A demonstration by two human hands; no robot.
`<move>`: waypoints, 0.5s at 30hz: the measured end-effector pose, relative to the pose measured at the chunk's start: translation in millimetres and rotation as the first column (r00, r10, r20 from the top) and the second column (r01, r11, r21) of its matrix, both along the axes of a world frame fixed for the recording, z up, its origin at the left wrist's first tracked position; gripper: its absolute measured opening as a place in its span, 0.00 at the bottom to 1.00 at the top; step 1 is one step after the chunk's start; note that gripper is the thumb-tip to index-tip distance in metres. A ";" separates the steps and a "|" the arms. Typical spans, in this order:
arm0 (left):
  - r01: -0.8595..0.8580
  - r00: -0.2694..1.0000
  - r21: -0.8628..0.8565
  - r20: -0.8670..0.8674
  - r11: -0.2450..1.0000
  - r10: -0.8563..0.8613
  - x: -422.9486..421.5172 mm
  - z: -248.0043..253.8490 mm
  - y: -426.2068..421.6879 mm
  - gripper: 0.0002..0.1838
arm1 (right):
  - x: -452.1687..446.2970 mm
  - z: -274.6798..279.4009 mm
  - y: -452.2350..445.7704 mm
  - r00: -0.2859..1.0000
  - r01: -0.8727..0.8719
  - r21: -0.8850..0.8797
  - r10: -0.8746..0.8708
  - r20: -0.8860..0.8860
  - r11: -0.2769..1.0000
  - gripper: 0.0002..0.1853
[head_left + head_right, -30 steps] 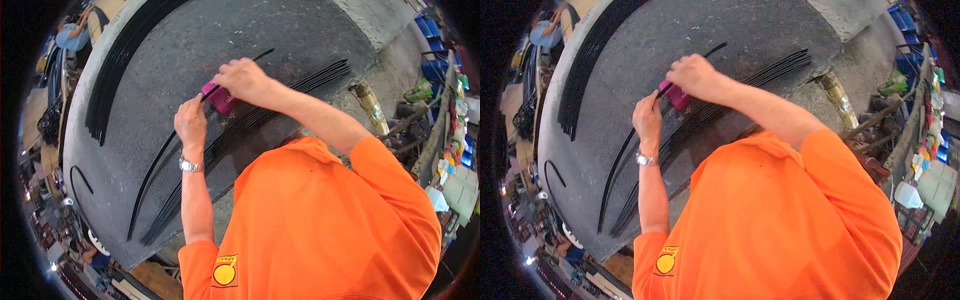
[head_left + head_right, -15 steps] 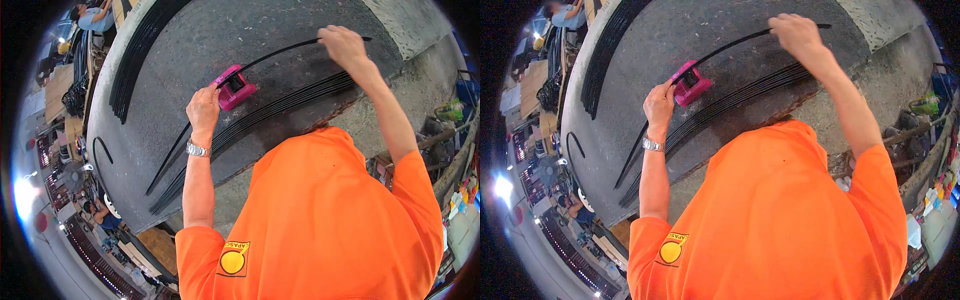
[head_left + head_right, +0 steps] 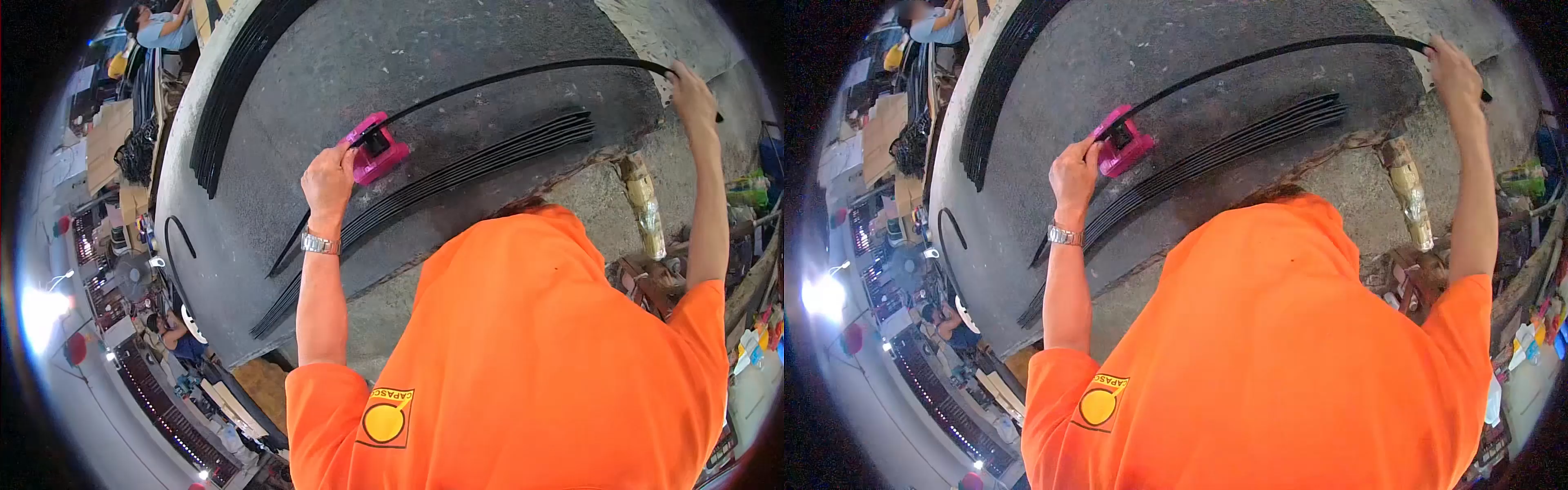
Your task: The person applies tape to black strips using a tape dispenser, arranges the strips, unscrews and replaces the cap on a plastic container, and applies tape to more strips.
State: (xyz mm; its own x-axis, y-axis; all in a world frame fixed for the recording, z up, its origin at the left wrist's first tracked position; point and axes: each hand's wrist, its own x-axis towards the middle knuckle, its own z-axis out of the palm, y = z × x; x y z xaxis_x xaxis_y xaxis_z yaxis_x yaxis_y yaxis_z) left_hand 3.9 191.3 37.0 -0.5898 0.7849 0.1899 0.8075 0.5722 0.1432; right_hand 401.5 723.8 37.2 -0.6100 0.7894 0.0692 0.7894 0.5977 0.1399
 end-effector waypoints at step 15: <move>-0.029 0.999 -0.106 0.012 0.994 0.031 -0.4 10.6 11.8 0.11 | 170.7 95.8 94.3 0.810 0.560 0.090 -0.567 0.150 0.824 0.29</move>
State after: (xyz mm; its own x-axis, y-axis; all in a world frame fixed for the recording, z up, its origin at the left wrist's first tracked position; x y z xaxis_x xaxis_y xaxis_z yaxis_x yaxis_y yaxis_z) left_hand 3.5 203.1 47.5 -0.6154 0.7820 0.0983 0.7881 0.6087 0.0916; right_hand 572.2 818.1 133.0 -0.0647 0.9968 0.0476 0.9496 0.0468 0.3099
